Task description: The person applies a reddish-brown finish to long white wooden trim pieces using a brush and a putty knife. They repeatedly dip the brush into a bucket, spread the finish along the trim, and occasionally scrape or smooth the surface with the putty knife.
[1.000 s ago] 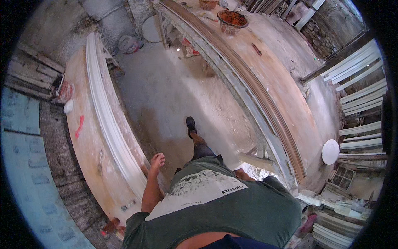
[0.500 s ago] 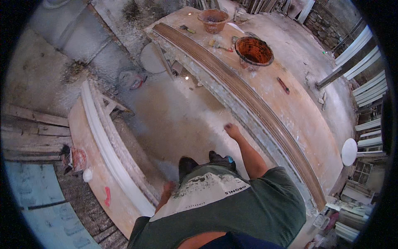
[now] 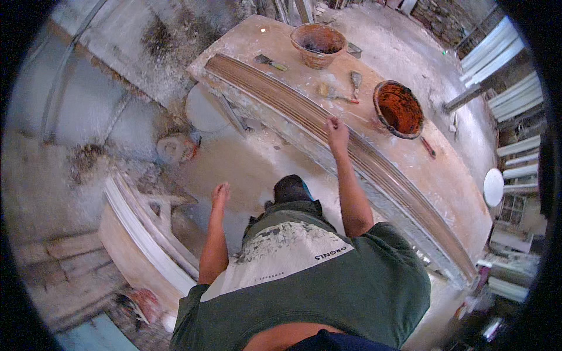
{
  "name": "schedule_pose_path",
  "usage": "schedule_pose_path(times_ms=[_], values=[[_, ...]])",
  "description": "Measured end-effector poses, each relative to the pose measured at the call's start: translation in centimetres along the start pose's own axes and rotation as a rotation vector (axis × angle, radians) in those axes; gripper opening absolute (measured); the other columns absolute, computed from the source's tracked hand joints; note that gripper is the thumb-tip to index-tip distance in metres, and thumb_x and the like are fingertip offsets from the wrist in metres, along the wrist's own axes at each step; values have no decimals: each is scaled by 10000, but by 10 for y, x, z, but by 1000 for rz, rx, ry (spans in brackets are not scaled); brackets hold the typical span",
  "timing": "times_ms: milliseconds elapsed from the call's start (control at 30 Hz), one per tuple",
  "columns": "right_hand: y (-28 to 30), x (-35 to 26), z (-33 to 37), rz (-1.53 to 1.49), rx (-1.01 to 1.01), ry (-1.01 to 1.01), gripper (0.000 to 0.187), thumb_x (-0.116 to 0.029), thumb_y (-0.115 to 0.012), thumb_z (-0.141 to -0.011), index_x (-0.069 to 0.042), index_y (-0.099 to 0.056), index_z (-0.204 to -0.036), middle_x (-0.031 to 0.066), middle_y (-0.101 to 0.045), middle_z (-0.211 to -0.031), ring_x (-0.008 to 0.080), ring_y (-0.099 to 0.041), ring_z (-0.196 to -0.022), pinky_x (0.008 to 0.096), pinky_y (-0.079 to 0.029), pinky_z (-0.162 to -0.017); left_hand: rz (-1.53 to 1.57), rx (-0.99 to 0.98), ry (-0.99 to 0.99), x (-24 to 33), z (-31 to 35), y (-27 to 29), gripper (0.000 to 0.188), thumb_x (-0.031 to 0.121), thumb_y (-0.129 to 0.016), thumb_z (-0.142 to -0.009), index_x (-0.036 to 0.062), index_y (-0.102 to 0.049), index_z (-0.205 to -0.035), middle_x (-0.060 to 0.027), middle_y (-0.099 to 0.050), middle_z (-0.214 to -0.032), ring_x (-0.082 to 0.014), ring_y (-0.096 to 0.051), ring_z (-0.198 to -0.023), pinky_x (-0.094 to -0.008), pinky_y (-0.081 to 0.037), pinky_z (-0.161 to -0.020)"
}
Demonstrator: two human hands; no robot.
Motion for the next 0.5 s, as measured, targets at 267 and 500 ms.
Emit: schedule_pose_path(times_ms=[267, 500], values=[[-40, 38, -136, 394, 257, -443, 603, -481, -660, -746, -6, -576, -1107, 215, -620, -1083, 349, -586, -1029, 412, -451, -882, -333, -379, -466, 277, -143, -139, 275, 259, -578, -894, 40, -594, -1060, -43, -624, -945, -143, -572, -859, -279, -445, -798], [-67, 64, -162, 387, 482, -749, 694, -410, -786, -640, 33, -541, -1114, 202, -622, -1092, 351, -605, -988, 419, -470, -863, -734, -689, -814, 355, -243, -287, 304, 198, -625, -833, 30, -581, -1083, -103, -612, -1073, -236, -582, -970, -338, -445, -877]])
Point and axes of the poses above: each hand's wrist, its own z-axis away from the middle knuckle, its own y-axis out of the back of the hand, x = y × z, the point moved 3 cm from there along -z, towards the middle knuckle
